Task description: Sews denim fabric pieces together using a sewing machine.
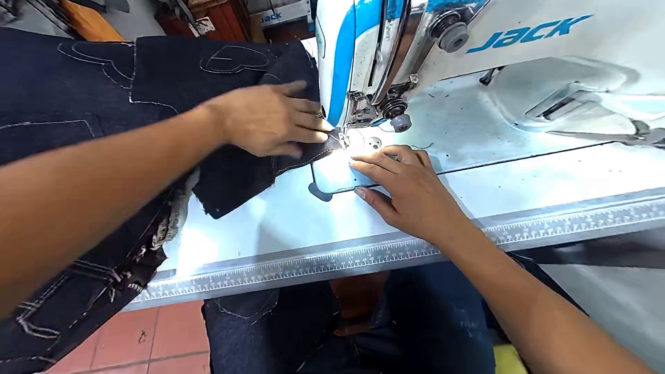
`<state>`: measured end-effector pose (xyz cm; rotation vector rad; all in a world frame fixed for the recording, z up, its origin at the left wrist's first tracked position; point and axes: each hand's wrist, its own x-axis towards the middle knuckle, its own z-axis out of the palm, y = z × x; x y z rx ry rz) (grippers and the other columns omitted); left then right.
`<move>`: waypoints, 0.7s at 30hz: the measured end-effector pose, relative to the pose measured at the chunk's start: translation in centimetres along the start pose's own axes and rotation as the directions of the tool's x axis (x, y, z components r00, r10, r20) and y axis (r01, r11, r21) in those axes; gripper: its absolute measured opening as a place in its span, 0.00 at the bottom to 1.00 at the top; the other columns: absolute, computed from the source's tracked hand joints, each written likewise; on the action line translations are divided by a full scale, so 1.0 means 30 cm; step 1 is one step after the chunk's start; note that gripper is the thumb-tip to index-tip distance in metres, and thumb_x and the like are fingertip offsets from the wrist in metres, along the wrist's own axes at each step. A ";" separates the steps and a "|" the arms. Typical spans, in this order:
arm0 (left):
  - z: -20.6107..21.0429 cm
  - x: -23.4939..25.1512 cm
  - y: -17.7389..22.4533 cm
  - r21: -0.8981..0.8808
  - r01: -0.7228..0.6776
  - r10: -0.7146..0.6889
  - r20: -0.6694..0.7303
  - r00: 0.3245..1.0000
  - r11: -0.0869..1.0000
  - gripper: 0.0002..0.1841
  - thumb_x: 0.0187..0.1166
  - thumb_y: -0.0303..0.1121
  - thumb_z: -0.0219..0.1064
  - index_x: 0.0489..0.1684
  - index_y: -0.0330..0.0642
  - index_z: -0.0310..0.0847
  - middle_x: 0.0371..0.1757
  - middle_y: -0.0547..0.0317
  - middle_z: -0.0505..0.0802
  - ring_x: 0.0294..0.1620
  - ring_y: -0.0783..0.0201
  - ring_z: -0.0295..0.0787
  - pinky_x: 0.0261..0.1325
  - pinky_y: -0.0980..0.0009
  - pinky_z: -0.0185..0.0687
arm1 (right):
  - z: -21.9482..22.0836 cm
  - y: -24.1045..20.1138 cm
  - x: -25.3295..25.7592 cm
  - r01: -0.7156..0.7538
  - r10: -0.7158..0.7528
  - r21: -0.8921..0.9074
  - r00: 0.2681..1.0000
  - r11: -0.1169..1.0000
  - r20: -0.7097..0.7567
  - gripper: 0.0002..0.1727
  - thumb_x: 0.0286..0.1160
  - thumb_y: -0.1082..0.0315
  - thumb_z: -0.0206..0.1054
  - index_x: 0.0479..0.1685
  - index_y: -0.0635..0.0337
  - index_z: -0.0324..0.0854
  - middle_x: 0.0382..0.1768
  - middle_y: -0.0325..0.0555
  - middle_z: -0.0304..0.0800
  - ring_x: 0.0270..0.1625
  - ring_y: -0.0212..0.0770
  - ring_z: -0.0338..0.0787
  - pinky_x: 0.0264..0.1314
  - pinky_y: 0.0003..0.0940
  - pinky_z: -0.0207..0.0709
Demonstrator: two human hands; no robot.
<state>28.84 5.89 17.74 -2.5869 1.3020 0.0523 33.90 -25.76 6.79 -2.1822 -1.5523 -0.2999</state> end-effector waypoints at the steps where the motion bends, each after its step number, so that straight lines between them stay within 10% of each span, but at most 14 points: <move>1: 0.040 -0.041 -0.008 -0.021 -0.057 0.057 -0.009 0.998 0.998 0.36 0.84 0.64 0.45 0.81 0.54 0.78 0.85 0.56 0.78 0.89 0.44 0.67 0.87 0.27 0.48 | -0.001 0.002 -0.003 0.005 -0.005 0.012 1.000 1.000 -0.023 0.25 0.83 0.46 0.56 0.66 0.46 0.89 0.71 0.35 0.88 0.73 0.50 0.80 0.66 0.54 0.69; 5: 0.196 -0.087 0.299 -0.218 0.270 -0.300 -0.114 0.947 0.938 0.40 0.81 0.66 0.46 0.88 0.51 0.69 0.92 0.48 0.66 0.95 0.42 0.53 0.89 0.26 0.43 | -0.004 0.009 -0.026 0.086 -0.078 0.047 0.984 0.995 -0.161 0.21 0.83 0.52 0.57 0.60 0.50 0.91 0.61 0.42 0.92 0.65 0.48 0.87 0.62 0.50 0.78; 8: 0.218 0.060 0.658 -0.384 0.616 -0.717 -0.230 0.658 0.688 0.25 0.86 0.56 0.56 0.76 0.62 0.82 0.87 0.55 0.75 0.92 0.44 0.60 0.84 0.24 0.51 | -0.009 0.008 -0.041 0.215 -0.199 0.105 0.969 0.971 -0.144 0.20 0.79 0.60 0.57 0.61 0.38 0.92 0.50 0.40 0.90 0.54 0.45 0.87 0.51 0.45 0.78; 12: 0.179 0.170 0.802 -0.619 0.624 -0.878 -0.292 0.380 0.476 0.13 0.87 0.47 0.62 0.50 0.60 0.94 0.61 0.71 0.94 0.81 0.61 0.78 0.88 0.37 0.62 | -0.037 0.015 -0.069 0.348 -0.351 0.206 0.936 0.915 -0.022 0.21 0.77 0.64 0.56 0.53 0.29 0.94 0.41 0.32 0.84 0.45 0.36 0.82 0.43 0.35 0.74; 15: 0.147 0.156 0.754 -0.507 0.683 -0.851 -0.324 0.414 0.525 0.13 0.85 0.48 0.63 0.43 0.60 0.95 0.49 0.73 0.95 0.65 0.68 0.89 0.74 0.55 0.80 | -0.078 0.010 -0.137 0.358 -0.371 0.159 0.927 0.920 0.054 0.20 0.83 0.58 0.55 0.61 0.26 0.91 0.44 0.33 0.85 0.49 0.37 0.81 0.49 0.37 0.73; 21: 0.138 0.168 0.672 -0.428 0.686 -0.809 -0.334 0.484 0.588 0.11 0.80 0.39 0.65 0.44 0.63 0.96 0.41 0.69 0.93 0.50 0.66 0.91 0.57 0.57 0.83 | -0.058 -0.001 -0.189 0.373 -0.373 0.022 0.927 0.928 0.025 0.19 0.86 0.57 0.52 0.63 0.28 0.87 0.67 0.35 0.85 0.60 0.43 0.83 0.59 0.43 0.74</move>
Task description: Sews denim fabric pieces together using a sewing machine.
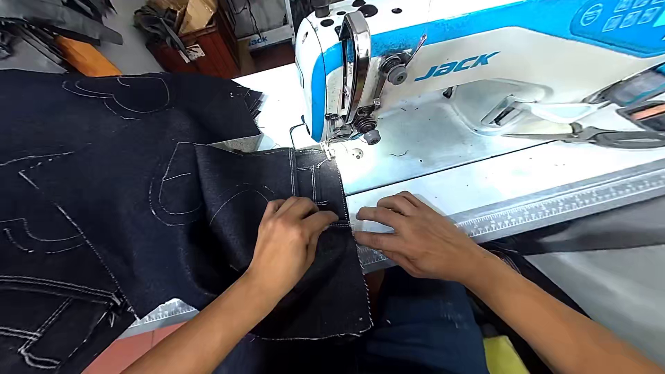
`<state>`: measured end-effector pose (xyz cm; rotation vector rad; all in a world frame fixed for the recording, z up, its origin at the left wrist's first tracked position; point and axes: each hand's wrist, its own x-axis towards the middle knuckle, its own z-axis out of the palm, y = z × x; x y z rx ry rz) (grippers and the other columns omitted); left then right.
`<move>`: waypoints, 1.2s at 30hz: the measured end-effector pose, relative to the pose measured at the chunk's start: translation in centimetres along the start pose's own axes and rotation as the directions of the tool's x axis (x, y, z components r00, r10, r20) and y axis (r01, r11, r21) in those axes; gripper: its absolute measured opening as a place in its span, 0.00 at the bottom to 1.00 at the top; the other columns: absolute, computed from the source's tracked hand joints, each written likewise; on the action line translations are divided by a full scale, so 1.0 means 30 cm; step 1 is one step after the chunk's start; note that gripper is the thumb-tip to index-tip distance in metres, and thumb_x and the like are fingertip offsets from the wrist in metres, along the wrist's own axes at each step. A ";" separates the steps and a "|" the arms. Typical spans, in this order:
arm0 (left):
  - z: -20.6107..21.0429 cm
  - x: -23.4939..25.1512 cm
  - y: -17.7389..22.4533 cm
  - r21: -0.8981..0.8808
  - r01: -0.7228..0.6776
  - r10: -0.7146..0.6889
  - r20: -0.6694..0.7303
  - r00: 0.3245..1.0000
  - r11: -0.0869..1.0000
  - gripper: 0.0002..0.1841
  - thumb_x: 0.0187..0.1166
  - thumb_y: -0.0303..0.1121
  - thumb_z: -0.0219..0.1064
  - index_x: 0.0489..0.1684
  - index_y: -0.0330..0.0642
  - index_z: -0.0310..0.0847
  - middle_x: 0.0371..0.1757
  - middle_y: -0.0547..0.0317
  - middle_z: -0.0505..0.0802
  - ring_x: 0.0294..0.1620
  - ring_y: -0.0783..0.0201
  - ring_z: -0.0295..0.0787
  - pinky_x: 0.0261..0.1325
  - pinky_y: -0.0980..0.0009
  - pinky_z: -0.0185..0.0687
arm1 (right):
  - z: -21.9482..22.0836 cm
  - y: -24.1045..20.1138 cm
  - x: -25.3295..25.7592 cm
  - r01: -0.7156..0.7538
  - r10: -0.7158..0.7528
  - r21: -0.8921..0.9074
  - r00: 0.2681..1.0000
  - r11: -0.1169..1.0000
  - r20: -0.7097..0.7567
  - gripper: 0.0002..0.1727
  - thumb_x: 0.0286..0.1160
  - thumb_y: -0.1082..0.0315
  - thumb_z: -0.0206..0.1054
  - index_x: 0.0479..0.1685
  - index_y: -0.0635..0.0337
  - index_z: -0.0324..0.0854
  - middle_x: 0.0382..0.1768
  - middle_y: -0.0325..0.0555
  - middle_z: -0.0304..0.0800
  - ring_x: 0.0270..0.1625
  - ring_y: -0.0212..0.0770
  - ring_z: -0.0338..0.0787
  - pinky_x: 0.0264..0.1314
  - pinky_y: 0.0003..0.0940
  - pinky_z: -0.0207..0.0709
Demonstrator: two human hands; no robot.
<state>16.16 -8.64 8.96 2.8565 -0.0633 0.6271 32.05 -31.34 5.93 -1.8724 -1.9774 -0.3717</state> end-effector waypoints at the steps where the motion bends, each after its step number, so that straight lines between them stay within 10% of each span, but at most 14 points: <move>1: 0.005 -0.007 0.000 -0.009 -0.014 0.013 -0.018 1.000 1.000 0.12 0.80 0.37 0.64 0.45 0.64 0.97 0.41 0.68 0.93 0.50 0.65 0.91 0.57 0.58 0.83 | -0.001 -0.003 -0.002 -0.003 0.002 -0.007 1.000 1.000 -0.004 0.19 0.85 0.58 0.53 0.63 0.28 0.87 0.71 0.33 0.84 0.62 0.43 0.83 0.60 0.43 0.74; 7: 0.027 -0.038 0.004 0.098 -0.093 0.098 -0.045 0.994 0.991 0.19 0.78 0.25 0.60 0.51 0.61 0.96 0.46 0.61 0.94 0.55 0.58 0.92 0.60 0.56 0.87 | 0.004 -0.003 0.003 0.022 -0.022 0.023 0.999 1.000 0.023 0.20 0.88 0.62 0.49 0.65 0.37 0.85 0.74 0.21 0.84 0.71 0.38 0.81 0.67 0.41 0.71; 13: 0.047 -0.038 -0.015 0.051 -0.025 0.020 0.095 0.995 0.998 0.36 0.84 0.70 0.45 0.75 0.57 0.84 0.75 0.61 0.87 0.82 0.53 0.77 0.85 0.29 0.56 | -0.015 0.035 0.043 -0.064 0.060 0.033 0.993 0.997 0.100 0.24 0.92 0.47 0.45 0.68 0.38 0.85 0.77 0.22 0.81 0.73 0.38 0.80 0.70 0.45 0.72; 30: 0.090 0.236 -0.210 -0.004 0.042 -0.041 0.154 0.987 0.999 0.51 0.62 0.82 0.58 0.77 0.50 0.82 0.80 0.39 0.77 0.80 0.39 0.72 0.80 0.30 0.60 | 0.034 0.200 0.182 -0.159 0.159 -0.031 0.987 0.987 0.008 0.32 0.73 0.36 0.58 0.67 0.45 0.89 0.70 0.32 0.88 0.69 0.45 0.83 0.61 0.49 0.75; 36: 0.025 0.382 -0.300 0.033 0.026 -0.036 0.335 0.942 0.999 0.47 0.60 0.79 0.66 0.71 0.52 0.86 0.92 0.35 0.59 0.94 0.32 0.42 0.83 0.30 0.55 | 0.026 0.188 0.174 -0.204 0.205 -0.059 0.979 0.977 0.001 0.34 0.76 0.31 0.57 0.66 0.44 0.89 0.71 0.32 0.88 0.73 0.43 0.82 0.63 0.48 0.75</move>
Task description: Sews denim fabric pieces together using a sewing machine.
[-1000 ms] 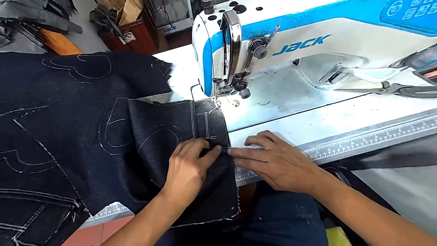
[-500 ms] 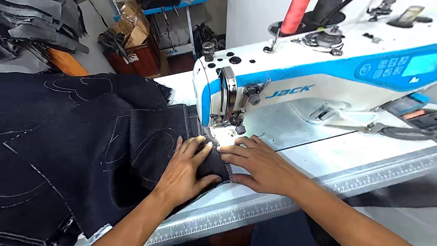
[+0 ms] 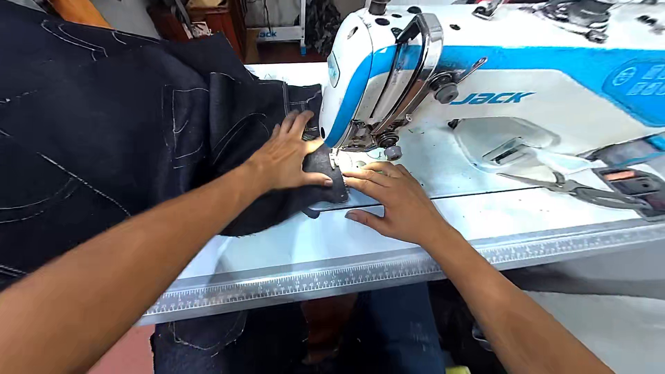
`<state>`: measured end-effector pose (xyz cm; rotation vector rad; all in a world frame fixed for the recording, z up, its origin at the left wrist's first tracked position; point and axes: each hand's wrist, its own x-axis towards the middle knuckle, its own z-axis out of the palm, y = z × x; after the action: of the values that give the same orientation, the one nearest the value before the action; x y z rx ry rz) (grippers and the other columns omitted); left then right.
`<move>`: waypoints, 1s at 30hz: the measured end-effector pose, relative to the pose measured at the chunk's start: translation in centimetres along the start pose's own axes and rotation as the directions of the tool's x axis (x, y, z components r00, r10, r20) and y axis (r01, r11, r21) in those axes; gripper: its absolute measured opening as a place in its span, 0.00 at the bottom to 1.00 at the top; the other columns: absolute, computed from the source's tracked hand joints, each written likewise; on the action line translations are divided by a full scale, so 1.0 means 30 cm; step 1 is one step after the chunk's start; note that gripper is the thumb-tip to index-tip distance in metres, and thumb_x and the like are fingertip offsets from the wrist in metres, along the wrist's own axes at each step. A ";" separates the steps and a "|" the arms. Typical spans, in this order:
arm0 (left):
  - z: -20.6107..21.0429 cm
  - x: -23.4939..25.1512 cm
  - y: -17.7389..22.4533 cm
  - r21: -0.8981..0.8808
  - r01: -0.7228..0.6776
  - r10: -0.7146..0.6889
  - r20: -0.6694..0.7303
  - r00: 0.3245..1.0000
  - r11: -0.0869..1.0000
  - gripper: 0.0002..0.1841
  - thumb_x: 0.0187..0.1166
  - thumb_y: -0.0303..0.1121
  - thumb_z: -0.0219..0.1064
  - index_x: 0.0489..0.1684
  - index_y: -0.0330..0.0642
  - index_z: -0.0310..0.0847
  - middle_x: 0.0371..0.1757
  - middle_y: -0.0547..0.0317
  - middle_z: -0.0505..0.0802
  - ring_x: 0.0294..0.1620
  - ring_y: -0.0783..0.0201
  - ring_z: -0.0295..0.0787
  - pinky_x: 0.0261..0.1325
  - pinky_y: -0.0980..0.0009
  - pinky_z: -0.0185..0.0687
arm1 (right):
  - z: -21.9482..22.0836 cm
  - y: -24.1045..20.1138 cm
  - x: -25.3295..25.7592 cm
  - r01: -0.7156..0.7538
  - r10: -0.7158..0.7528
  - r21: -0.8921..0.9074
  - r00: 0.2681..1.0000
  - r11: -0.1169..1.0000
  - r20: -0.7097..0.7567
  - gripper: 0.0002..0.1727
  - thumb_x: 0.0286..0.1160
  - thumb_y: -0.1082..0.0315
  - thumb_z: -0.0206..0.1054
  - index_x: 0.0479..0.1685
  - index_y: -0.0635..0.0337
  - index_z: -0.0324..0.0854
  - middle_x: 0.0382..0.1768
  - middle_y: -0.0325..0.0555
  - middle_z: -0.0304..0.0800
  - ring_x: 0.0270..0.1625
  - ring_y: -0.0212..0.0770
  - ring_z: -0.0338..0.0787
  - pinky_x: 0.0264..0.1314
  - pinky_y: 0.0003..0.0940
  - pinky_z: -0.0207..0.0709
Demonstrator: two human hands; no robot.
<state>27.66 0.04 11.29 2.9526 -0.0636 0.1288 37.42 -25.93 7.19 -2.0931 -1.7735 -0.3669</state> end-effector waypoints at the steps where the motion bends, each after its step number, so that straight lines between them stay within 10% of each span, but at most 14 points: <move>1: -0.046 0.030 -0.025 0.011 0.001 -0.002 0.044 0.999 1.000 0.43 0.61 0.76 0.69 0.69 0.53 0.88 0.93 0.37 0.56 0.94 0.32 0.40 0.81 0.27 0.56 | -0.002 -0.015 -0.012 -0.016 0.016 0.005 0.999 1.000 -0.032 0.31 0.77 0.34 0.59 0.62 0.45 0.91 0.70 0.34 0.89 0.73 0.44 0.83 0.65 0.49 0.76; 5: -0.163 0.132 -0.275 0.214 0.129 -0.119 -0.059 0.991 0.968 0.33 0.87 0.62 0.51 0.78 0.48 0.79 0.86 0.37 0.73 0.84 0.31 0.69 0.75 0.24 0.61 | -0.023 -0.280 -0.188 -0.035 0.120 0.394 0.974 0.918 -0.193 0.15 0.85 0.54 0.63 0.51 0.51 0.92 0.61 0.40 0.94 0.69 0.39 0.88 0.74 0.41 0.80; 8: -0.068 0.093 -0.367 0.334 0.170 -0.089 -0.242 0.966 0.927 0.31 0.89 0.54 0.55 0.60 0.27 0.82 0.65 0.27 0.85 0.69 0.27 0.79 0.66 0.28 0.69 | 0.013 -0.444 -0.386 -0.014 0.022 0.749 1.000 0.662 -0.002 0.13 0.85 0.56 0.66 0.46 0.52 0.92 0.51 0.42 0.97 0.59 0.37 0.92 0.68 0.37 0.81; 11: 0.008 0.001 -0.234 0.299 0.164 -0.048 -0.358 0.932 0.940 0.27 0.86 0.51 0.60 0.52 0.28 0.85 0.62 0.31 0.87 0.67 0.32 0.82 0.65 0.34 0.73 | 0.092 -0.467 -0.518 -0.313 0.123 0.903 0.949 0.293 0.289 0.26 0.78 0.45 0.70 0.56 0.59 0.91 0.53 0.47 0.96 0.57 0.39 0.94 0.63 0.39 0.87; 14: 0.033 -0.202 -0.086 0.154 0.273 -0.186 -0.422 0.887 0.950 0.19 0.84 0.44 0.64 0.54 0.35 0.87 0.70 0.37 0.85 0.76 0.34 0.76 0.67 0.36 0.76 | 0.114 -0.436 -0.517 -0.385 0.066 0.919 0.918 -0.088 0.391 0.43 0.75 0.27 0.56 0.78 0.49 0.78 0.72 0.45 0.87 0.70 0.45 0.87 0.65 0.44 0.85; 16: 0.038 -0.422 0.005 0.126 0.331 -0.248 -0.432 0.867 0.935 0.18 0.85 0.46 0.63 0.52 0.40 0.88 0.66 0.41 0.88 0.74 0.37 0.78 0.66 0.39 0.77 | 0.099 -0.443 -0.481 -0.401 0.057 0.870 0.900 -0.286 0.433 0.45 0.68 0.20 0.54 0.77 0.40 0.80 0.70 0.39 0.89 0.70 0.45 0.88 0.66 0.48 0.86; 18: 0.055 -0.664 0.116 0.217 0.373 -0.219 -0.513 0.830 0.902 0.17 0.85 0.46 0.64 0.48 0.42 0.89 0.49 0.45 0.91 0.57 0.42 0.86 0.56 0.45 0.78 | 0.079 -0.481 -0.397 -0.462 0.013 0.852 0.877 -0.248 0.479 0.41 0.74 0.28 0.60 0.79 0.46 0.74 0.68 0.37 0.88 0.68 0.41 0.89 0.66 0.46 0.88; 20: 0.129 -0.908 0.213 0.363 0.430 -0.143 -0.604 0.784 0.827 0.14 0.84 0.46 0.65 0.47 0.45 0.86 0.41 0.51 0.90 0.47 0.49 0.85 0.56 0.51 0.74 | 0.096 -0.577 -0.324 -0.537 0.050 0.836 0.843 0.115 0.535 0.27 0.79 0.43 0.66 0.66 0.52 0.83 0.54 0.34 0.94 0.56 0.31 0.93 0.59 0.36 0.90; 22: 0.238 -1.111 0.231 0.384 0.506 -0.199 -0.610 0.767 0.772 0.16 0.86 0.53 0.61 0.42 0.50 0.81 0.35 0.59 0.88 0.43 0.57 0.83 0.63 0.58 0.68 | 0.143 -0.685 -0.260 -0.594 0.021 0.715 0.774 0.367 0.633 0.19 0.80 0.54 0.68 0.55 0.61 0.88 0.47 0.49 0.95 0.53 0.42 0.94 0.61 0.48 0.85; 24: 0.329 -1.244 0.166 0.144 0.645 -0.499 -0.516 0.696 0.750 0.26 0.81 0.55 0.63 0.36 0.36 0.86 0.28 0.50 0.92 0.32 0.51 0.91 0.49 0.50 0.84 | 0.208 -0.759 -0.203 -0.705 -0.077 0.637 0.649 0.312 0.757 0.18 0.83 0.57 0.65 0.59 0.64 0.86 0.50 0.53 0.93 0.55 0.44 0.92 0.63 0.48 0.82; 27: 0.367 -1.301 -0.010 -0.237 0.863 -0.894 -0.067 0.443 0.446 0.28 0.86 0.45 0.64 0.65 0.21 0.79 0.51 0.22 0.90 0.57 0.23 0.88 0.62 0.25 0.75 | 0.284 -0.818 -0.167 -0.798 -0.096 0.603 0.600 -0.001 0.794 0.18 0.84 0.64 0.65 0.67 0.63 0.80 0.57 0.47 0.91 0.57 0.34 0.90 0.64 0.35 0.84; 30: 0.346 -1.196 -0.114 -0.133 0.862 -0.860 0.090 0.502 0.489 0.21 0.82 0.32 0.67 0.63 0.19 0.82 0.66 0.18 0.85 0.73 0.24 0.78 0.77 0.29 0.64 | 0.298 -0.810 -0.160 -0.693 0.119 0.698 0.689 -0.182 0.715 0.19 0.81 0.67 0.67 0.67 0.66 0.80 0.58 0.44 0.92 0.62 0.29 0.90 0.70 0.30 0.83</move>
<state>-7.02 2.72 -2.75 2.4332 1.3374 -0.0457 12.31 -22.87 -0.16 -1.3295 -0.6182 1.3627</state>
